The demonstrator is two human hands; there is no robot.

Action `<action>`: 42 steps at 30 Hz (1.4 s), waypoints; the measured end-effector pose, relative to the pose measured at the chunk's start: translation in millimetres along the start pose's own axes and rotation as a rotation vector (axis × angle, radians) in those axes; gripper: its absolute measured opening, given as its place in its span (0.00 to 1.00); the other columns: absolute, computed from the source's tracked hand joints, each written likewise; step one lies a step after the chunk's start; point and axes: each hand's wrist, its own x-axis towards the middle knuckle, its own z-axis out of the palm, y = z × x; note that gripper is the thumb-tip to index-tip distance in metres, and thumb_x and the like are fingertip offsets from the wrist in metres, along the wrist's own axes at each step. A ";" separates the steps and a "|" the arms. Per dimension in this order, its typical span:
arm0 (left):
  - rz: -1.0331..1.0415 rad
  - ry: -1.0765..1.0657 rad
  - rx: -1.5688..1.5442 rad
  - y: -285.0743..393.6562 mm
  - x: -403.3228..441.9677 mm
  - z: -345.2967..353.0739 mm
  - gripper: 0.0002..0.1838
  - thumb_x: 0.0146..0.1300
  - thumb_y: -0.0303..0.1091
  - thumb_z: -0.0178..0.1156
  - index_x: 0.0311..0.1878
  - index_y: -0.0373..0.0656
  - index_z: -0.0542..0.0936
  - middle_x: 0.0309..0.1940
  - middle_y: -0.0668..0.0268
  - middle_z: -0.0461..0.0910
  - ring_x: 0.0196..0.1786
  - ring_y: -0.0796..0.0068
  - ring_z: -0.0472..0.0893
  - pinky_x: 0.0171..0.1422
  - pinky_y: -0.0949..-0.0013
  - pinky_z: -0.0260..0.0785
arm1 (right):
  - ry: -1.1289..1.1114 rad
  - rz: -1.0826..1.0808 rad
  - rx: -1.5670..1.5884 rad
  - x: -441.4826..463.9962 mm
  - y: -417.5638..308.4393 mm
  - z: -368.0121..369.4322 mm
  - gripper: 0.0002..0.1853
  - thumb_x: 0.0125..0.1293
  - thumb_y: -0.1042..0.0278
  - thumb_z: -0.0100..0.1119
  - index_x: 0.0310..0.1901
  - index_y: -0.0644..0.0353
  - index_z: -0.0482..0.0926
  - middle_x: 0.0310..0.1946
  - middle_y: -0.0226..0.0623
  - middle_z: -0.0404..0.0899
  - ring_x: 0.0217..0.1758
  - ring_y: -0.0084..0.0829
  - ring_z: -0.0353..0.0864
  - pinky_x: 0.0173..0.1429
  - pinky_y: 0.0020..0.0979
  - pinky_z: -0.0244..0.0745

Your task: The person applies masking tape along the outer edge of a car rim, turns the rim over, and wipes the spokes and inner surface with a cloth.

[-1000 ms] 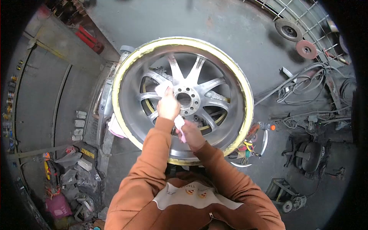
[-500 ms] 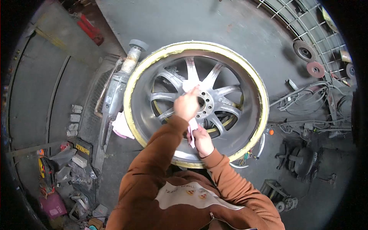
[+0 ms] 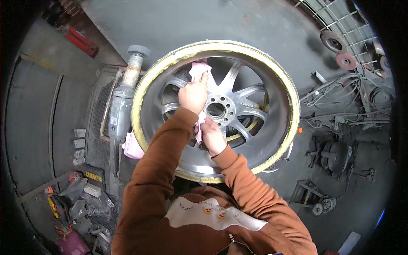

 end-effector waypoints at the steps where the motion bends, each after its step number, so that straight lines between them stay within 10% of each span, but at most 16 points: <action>1: 0.009 -0.003 -0.002 1.8 -1.7 0.0 0.23 0.59 0.31 0.48 0.59 0.47 0.72 0.43 0.64 0.81 0.34 0.61 0.84 0.34 0.61 0.77 | 0.007 -0.004 0.005 0.5 4.0 -2.0 0.10 0.64 0.75 0.37 0.39 0.60 0.72 0.24 0.29 0.72 0.19 0.21 0.68 0.22 0.22 0.65; 4: -0.047 -0.224 -0.054 4.3 -19.8 -2.5 0.24 0.57 0.29 0.47 0.59 0.48 0.73 0.48 0.64 0.80 0.41 0.56 0.83 0.42 0.56 0.76 | -0.063 0.022 -0.048 -8.9 19.5 -10.7 0.11 0.63 0.75 0.38 0.41 0.60 0.73 0.24 0.29 0.72 0.20 0.21 0.69 0.24 0.22 0.65; 11: 0.173 -0.159 -0.121 -5.8 -28.1 -3.4 0.23 0.57 0.30 0.49 0.58 0.49 0.74 0.45 0.61 0.80 0.35 0.57 0.83 0.40 0.56 0.76 | -0.148 0.001 -0.008 -24.5 26.0 -12.0 0.13 0.63 0.74 0.38 0.45 0.62 0.72 0.24 0.30 0.71 0.18 0.22 0.67 0.23 0.23 0.63; 22: -0.212 -0.055 -0.051 29.8 5.6 11.3 0.27 0.57 0.28 0.47 0.64 0.44 0.65 0.56 0.56 0.73 0.38 0.49 0.82 0.42 0.51 0.75 | -0.049 -0.017 -0.012 0.8 -10.6 -37.4 0.09 0.63 0.72 0.40 0.34 0.60 0.73 0.21 0.29 0.72 0.20 0.23 0.69 0.23 0.24 0.64; 36: -0.168 0.092 -0.101 33.3 0.5 16.4 0.26 0.58 0.30 0.46 0.63 0.41 0.66 0.54 0.51 0.75 0.34 0.47 0.82 0.40 0.52 0.75 | -0.028 -0.022 -0.020 -7.7 -2.8 -40.2 0.08 0.65 0.70 0.41 0.35 0.59 0.72 0.22 0.29 0.71 0.19 0.21 0.68 0.22 0.23 0.63; 42: -0.062 -0.305 0.054 37.0 -21.5 -3.0 0.25 0.59 0.32 0.45 0.62 0.43 0.68 0.50 0.53 0.78 0.36 0.52 0.83 0.43 0.53 0.75 | -0.155 -0.033 0.002 -24.3 8.6 -40.5 0.08 0.64 0.71 0.41 0.35 0.59 0.73 0.23 0.28 0.71 0.20 0.20 0.68 0.24 0.23 0.64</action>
